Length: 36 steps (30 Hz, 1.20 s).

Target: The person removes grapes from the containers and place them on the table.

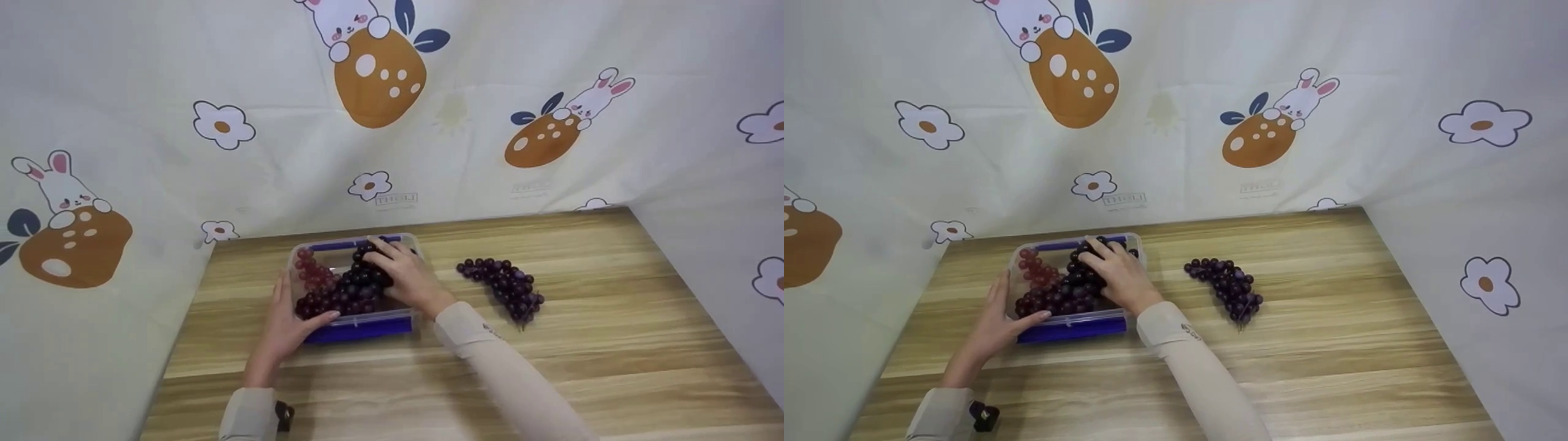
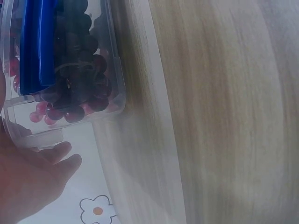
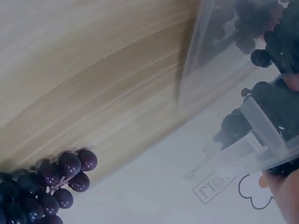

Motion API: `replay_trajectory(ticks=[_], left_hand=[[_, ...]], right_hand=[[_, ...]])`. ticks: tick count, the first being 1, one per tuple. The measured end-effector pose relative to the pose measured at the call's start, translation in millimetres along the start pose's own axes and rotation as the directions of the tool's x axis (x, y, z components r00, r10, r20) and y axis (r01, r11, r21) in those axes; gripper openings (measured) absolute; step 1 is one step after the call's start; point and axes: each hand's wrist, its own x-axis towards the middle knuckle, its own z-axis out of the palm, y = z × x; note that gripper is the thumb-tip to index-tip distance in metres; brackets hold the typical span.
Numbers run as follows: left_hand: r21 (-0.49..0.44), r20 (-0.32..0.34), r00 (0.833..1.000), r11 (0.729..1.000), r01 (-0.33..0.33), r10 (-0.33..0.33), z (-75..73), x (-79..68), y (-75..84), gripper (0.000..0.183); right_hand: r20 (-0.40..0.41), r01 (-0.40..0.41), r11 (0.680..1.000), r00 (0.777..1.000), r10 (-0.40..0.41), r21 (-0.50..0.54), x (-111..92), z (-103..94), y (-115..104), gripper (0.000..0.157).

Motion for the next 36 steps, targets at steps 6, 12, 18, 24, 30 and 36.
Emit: replay_trajectory(ticks=[6, 12, 18, 24, 30, 36], left_hand=[[-0.002, 0.002, 1.000, 1.000, 0.006, -0.006, 0.5, -1.3, 0.4, 0.136], [-0.002, 0.007, 1.000, 1.000, 0.015, -0.015, 0.5, -2.7, 2.4, 0.137], [-0.011, 0.015, 1.000, 1.000, 0.019, -0.019, 0.8, -3.4, 2.7, 0.136], [-0.013, 0.026, 0.999, 1.000, 0.029, -0.028, 0.6, -2.9, 0.6, 0.135], [-0.017, 0.025, 0.999, 1.000, 0.022, -0.021, -0.1, -1.7, 0.3, 0.136], [-0.033, 0.041, 0.999, 0.999, 0.026, -0.024, -2.5, -1.5, 0.8, 0.136]], right_hand=[[-0.017, -0.007, 1.000, 1.000, 0.007, 0.005, 2.2, -6.1, -0.7, 0.069], [-0.023, -0.026, 0.999, 0.999, 0.027, 0.036, 5.4, -12.7, -1.5, 0.069], [-0.037, -0.032, 0.998, 0.999, 0.035, 0.056, 8.6, -20.7, -2.1, 0.069], [-0.024, -0.021, 0.999, 0.999, 0.022, 0.038, 13.1, -29.5, -4.0, 0.070], [-0.023, 0.018, 1.000, 1.000, -0.018, 0.017, 19.8, -38.7, -5.8, 0.072], [-0.023, -0.001, 1.000, 1.000, 0.001, 0.008, 24.4, -45.8, -6.3, 0.072]])
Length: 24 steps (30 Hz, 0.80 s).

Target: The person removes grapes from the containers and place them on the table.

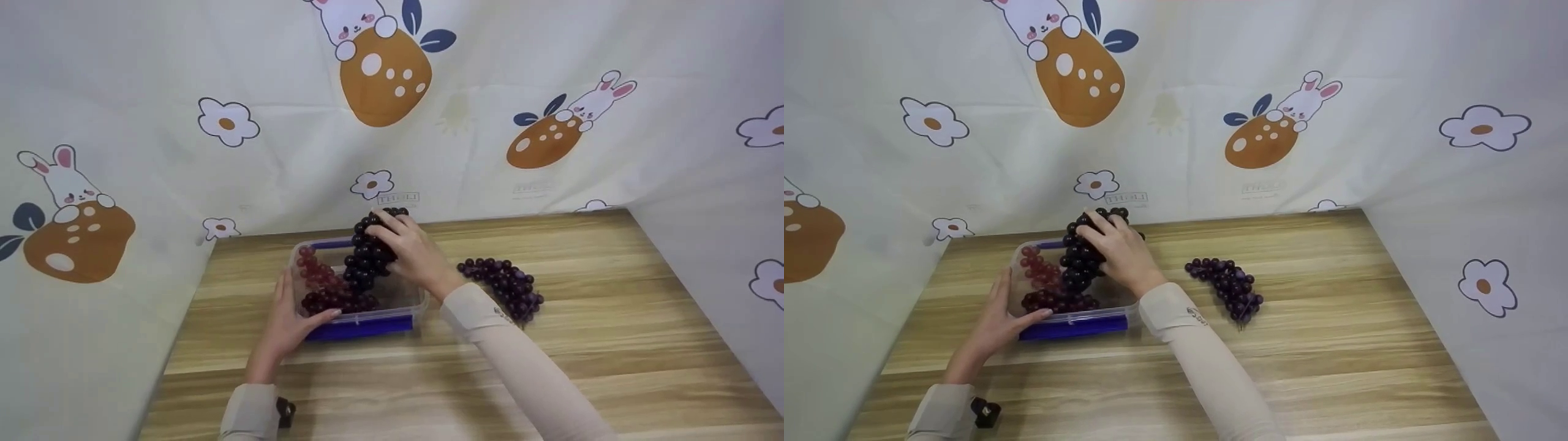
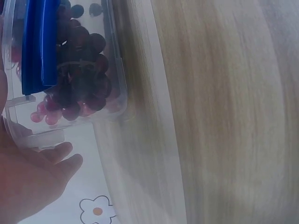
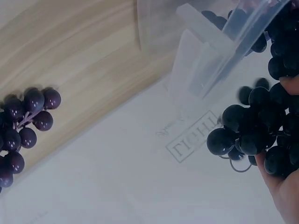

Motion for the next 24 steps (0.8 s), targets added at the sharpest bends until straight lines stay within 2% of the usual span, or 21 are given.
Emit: replay_trajectory(ticks=[8, 16, 24], left_hand=[[0.018, 0.003, 1.000, 1.000, 0.000, 0.000, -1.4, -0.3, 0.5, 0.137], [0.017, 0.002, 0.999, 0.998, -0.053, 0.053, -1.6, -0.3, -2.2, 0.138], [0.025, 0.014, 0.998, 0.998, -0.060, 0.060, -3.2, -0.6, -3.4, 0.138]], right_hand=[[-0.087, 0.036, 0.999, 0.996, -0.037, -0.012, 2.2, -2.1, 2.7, 0.069], [-0.074, 0.008, 1.000, 0.997, -0.009, -0.015, 4.2, -8.8, 1.6, 0.069], [-0.093, -0.006, 1.000, 0.996, 0.005, -0.007, 4.0, -16.9, 2.7, 0.070]])
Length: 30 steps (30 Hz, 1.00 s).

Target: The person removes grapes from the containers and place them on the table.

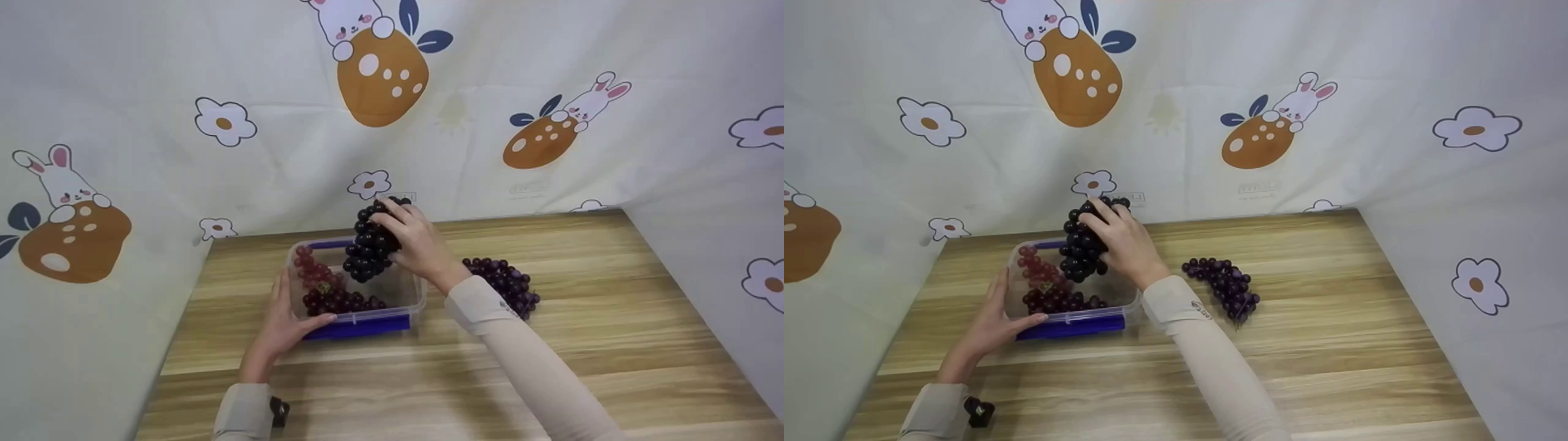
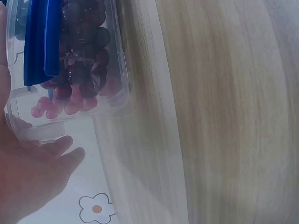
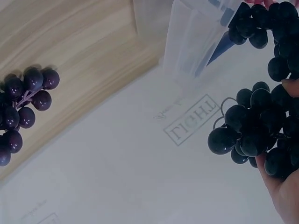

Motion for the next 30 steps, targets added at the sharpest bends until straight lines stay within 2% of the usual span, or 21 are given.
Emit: replay_trajectory(ticks=[6, 12, 17, 21, 30], left_hand=[[-0.025, 0.016, 1.000, 1.000, -0.001, 0.002, 0.0, 2.6, 2.1, 0.138], [-0.041, -0.010, 1.000, 0.999, -0.014, 0.014, 2.0, 3.0, -0.3, 0.138], [-0.002, -0.030, 1.000, 1.000, -0.009, 0.009, -0.6, -0.4, -3.6, 0.138], [0.050, -0.020, 1.000, 0.999, 0.003, -0.002, -3.7, -1.6, -4.1, 0.138], [0.104, -0.017, 1.000, 0.995, 0.003, -0.001, -4.3, 3.0, -1.7, 0.140]], right_hand=[[-0.060, 0.016, 1.000, 0.998, -0.017, -0.005, -0.7, -10.9, 5.7, 0.067], [-0.087, 0.007, 1.000, 0.996, -0.007, -0.003, -2.2, -22.4, 7.9, 0.066], [-0.089, 0.004, 1.000, 0.996, -0.005, -0.010, -2.4, -30.5, 6.4, 0.066], [-0.116, 0.009, 1.000, 0.993, -0.010, -0.012, -2.6, -38.3, 4.9, 0.065], [-0.154, 0.010, 1.000, 0.988, -0.013, -0.020, -5.5, -54.4, 8.4, 0.065]])
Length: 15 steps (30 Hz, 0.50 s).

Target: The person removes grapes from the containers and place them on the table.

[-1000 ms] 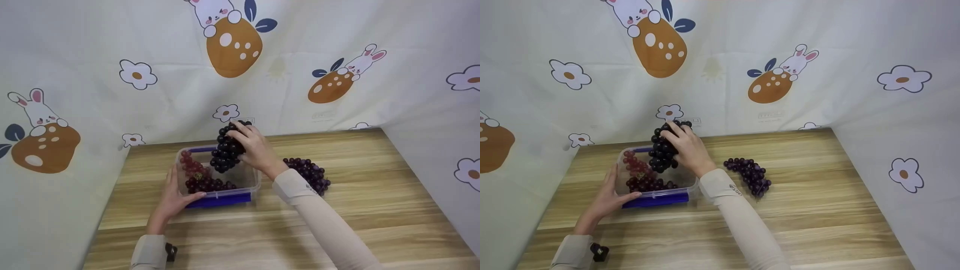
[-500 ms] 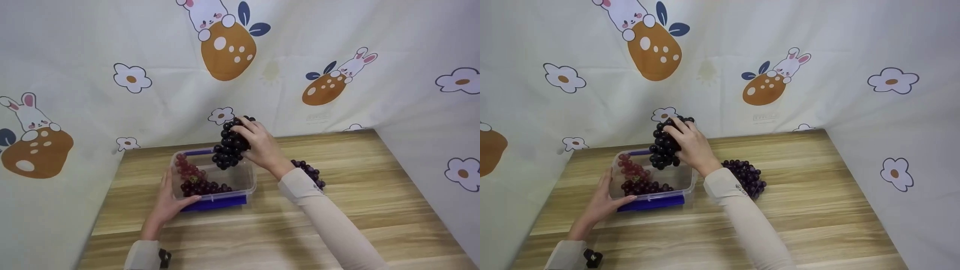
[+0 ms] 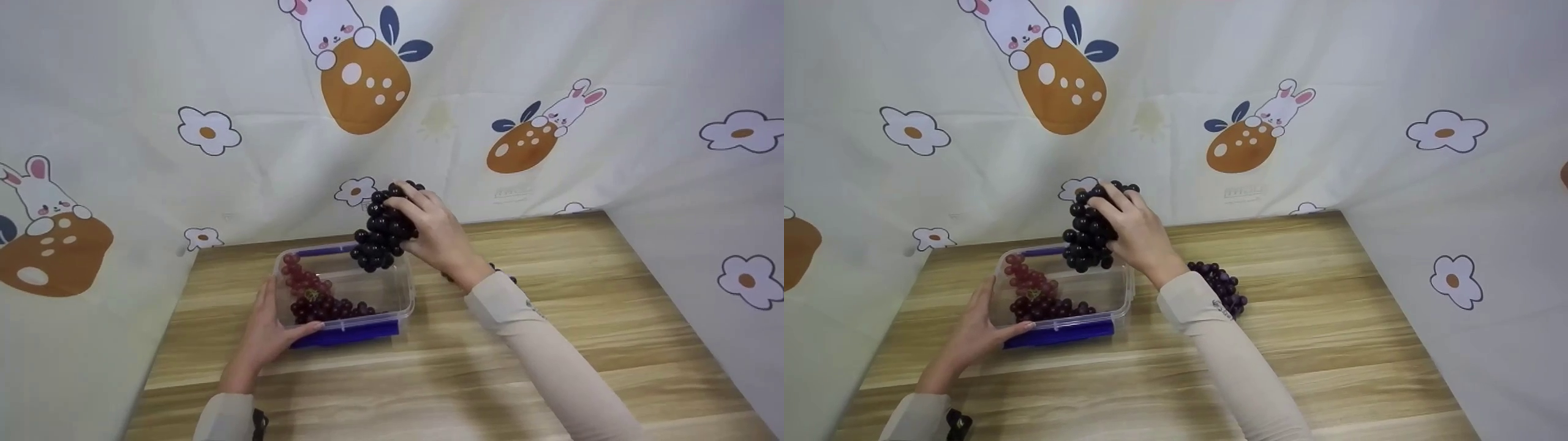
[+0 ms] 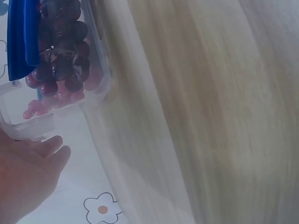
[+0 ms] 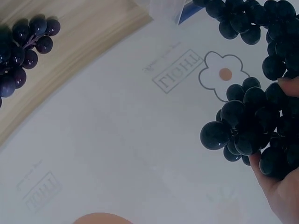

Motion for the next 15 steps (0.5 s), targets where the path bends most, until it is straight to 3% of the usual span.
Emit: replay_trajectory(ticks=[15], left_hand=[[-0.025, 0.038, 0.999, 1.000, -0.007, 0.008, -2.8, 0.1, 1.3, 0.139]], right_hand=[[-0.017, -0.073, 0.997, 0.997, 0.073, 0.000, -4.4, -24.5, 9.9, 0.067]])
